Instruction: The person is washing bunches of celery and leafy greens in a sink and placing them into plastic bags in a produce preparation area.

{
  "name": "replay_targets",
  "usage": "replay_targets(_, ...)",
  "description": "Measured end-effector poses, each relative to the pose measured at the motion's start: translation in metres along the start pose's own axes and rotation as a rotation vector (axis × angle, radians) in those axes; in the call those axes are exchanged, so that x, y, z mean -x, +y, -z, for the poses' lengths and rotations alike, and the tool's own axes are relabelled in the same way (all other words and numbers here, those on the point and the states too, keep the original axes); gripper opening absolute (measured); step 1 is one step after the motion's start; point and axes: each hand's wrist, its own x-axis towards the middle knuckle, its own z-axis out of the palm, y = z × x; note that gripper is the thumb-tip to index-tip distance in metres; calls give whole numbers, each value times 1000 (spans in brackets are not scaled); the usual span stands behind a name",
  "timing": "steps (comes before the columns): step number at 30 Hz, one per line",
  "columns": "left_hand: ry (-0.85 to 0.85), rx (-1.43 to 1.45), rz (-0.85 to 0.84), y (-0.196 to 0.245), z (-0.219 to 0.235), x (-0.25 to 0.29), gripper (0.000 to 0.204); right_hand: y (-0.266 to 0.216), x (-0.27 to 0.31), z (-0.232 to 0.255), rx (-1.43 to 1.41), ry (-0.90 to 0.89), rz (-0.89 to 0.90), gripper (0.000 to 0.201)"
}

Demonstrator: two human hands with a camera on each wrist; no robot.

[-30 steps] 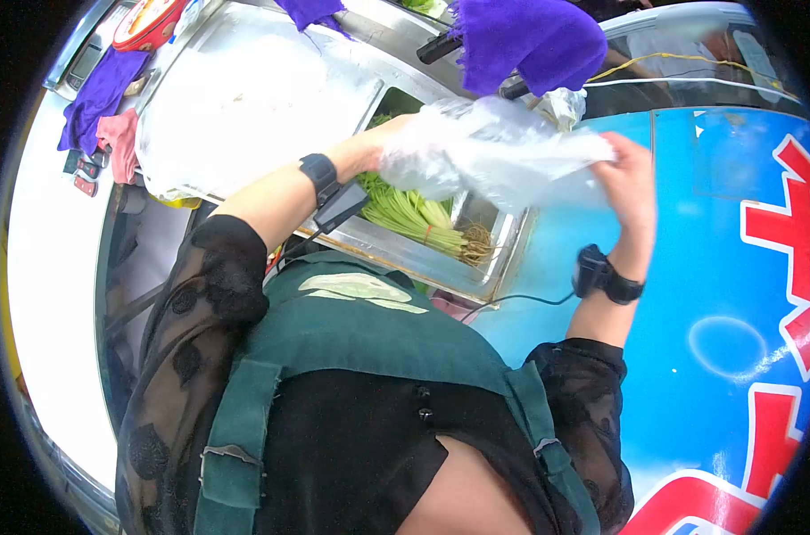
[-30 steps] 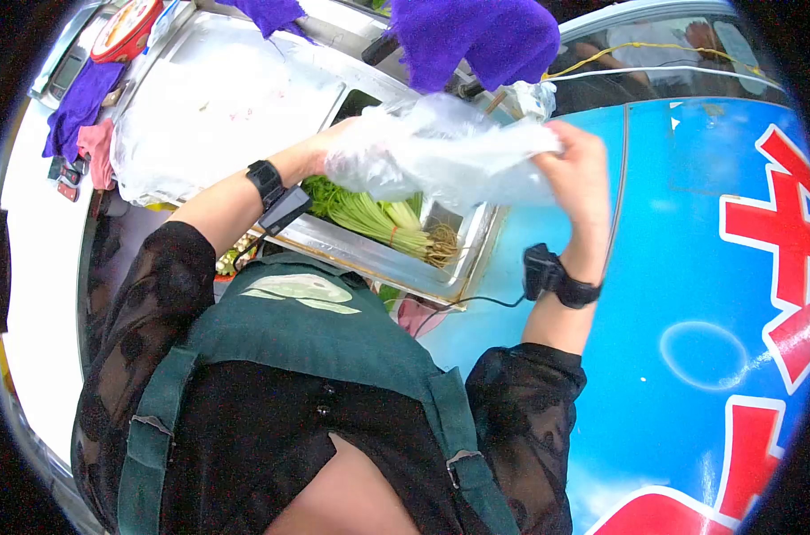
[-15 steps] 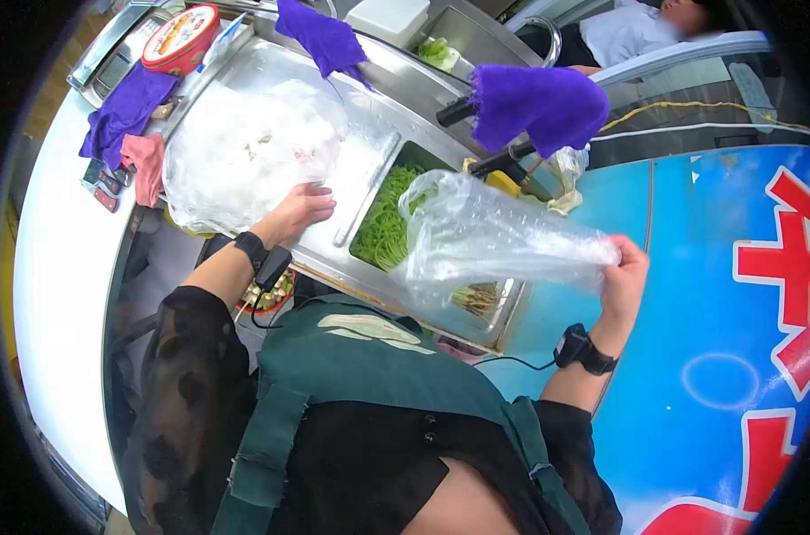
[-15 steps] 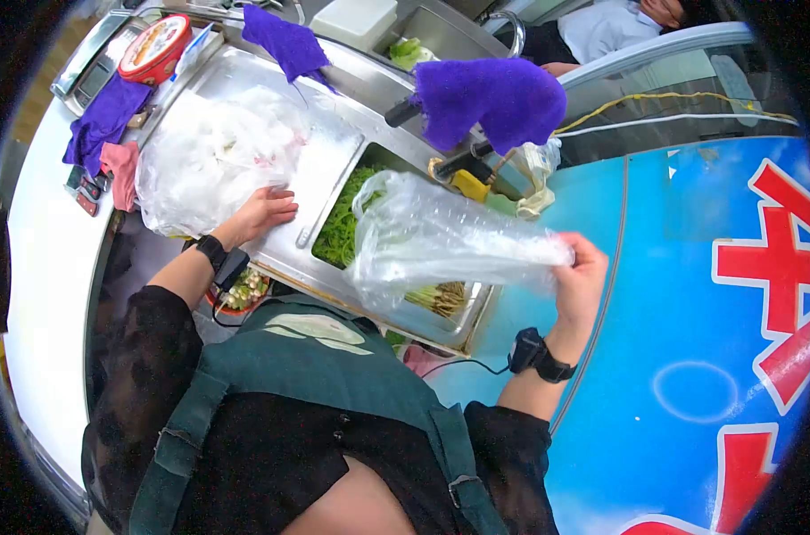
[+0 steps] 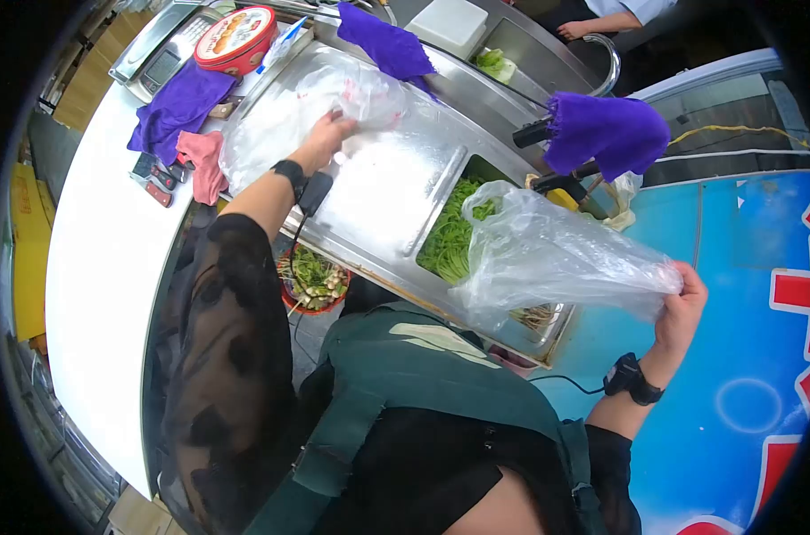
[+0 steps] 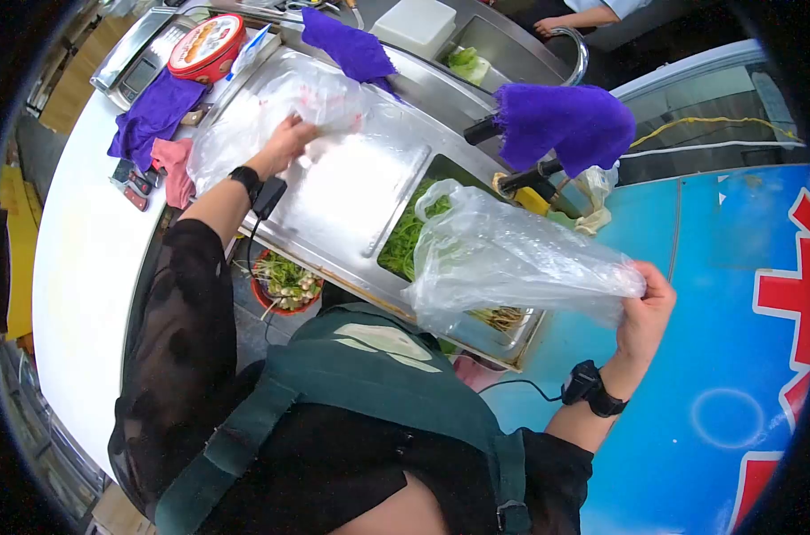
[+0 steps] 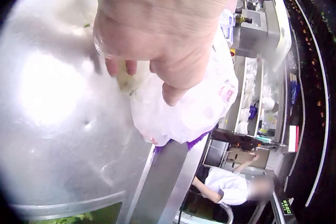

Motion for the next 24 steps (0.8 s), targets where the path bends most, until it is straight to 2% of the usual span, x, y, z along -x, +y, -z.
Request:
replay_targets(1,72,-56,-70,5,3,-12,63,-1,2,1,-4,0,1,20)
replay_targets(2,76,-58,-125,4,12,-31,68,-2,4,2,11,-1,0,20)
replay_targets(3,77,-62,-129,12,20,-42,68,-3,3,3,24,-2,-1,21)
replay_targets(5,234,-151,-142,22,28,-58,72,-4,3,3,16,21,-11,20)
replay_targets(6,242,-99,-185,34,27,-52,74,-5,7,5,17,42,-28,20)
replay_targets(7,351,-93,-167,41,24,-50,72,-5,9,7,30,54,-39,20)
replay_targets(10,314,-83,-176,36,18,-42,63,-5,6,15,-25,100,6,18)
replay_targets(12,-33,-37,65,21,8,-22,41,-3,0,8,327,122,-64,18)
replay_targets(13,-91,-22,105,6,-8,-7,37,-1,5,6,342,132,-73,18)
replay_targets(15,-350,-128,71,-14,-41,37,44,2,8,4,-93,105,35,19)
replay_targets(17,-560,-106,136,-18,-76,89,49,3,-1,-3,-22,105,-5,21)
replay_targets(18,-612,-142,137,-22,-92,107,56,5,-4,-8,32,62,-38,20)
replay_targets(19,-683,-113,67,-32,-102,115,64,6,-8,-10,89,9,-59,18)
replay_targets(21,-691,-110,-83,-28,-126,136,80,0,-8,-15,81,-46,-5,18)
replay_targets(24,-657,47,-133,-17,-152,148,87,-12,-8,-27,-66,-33,82,15)
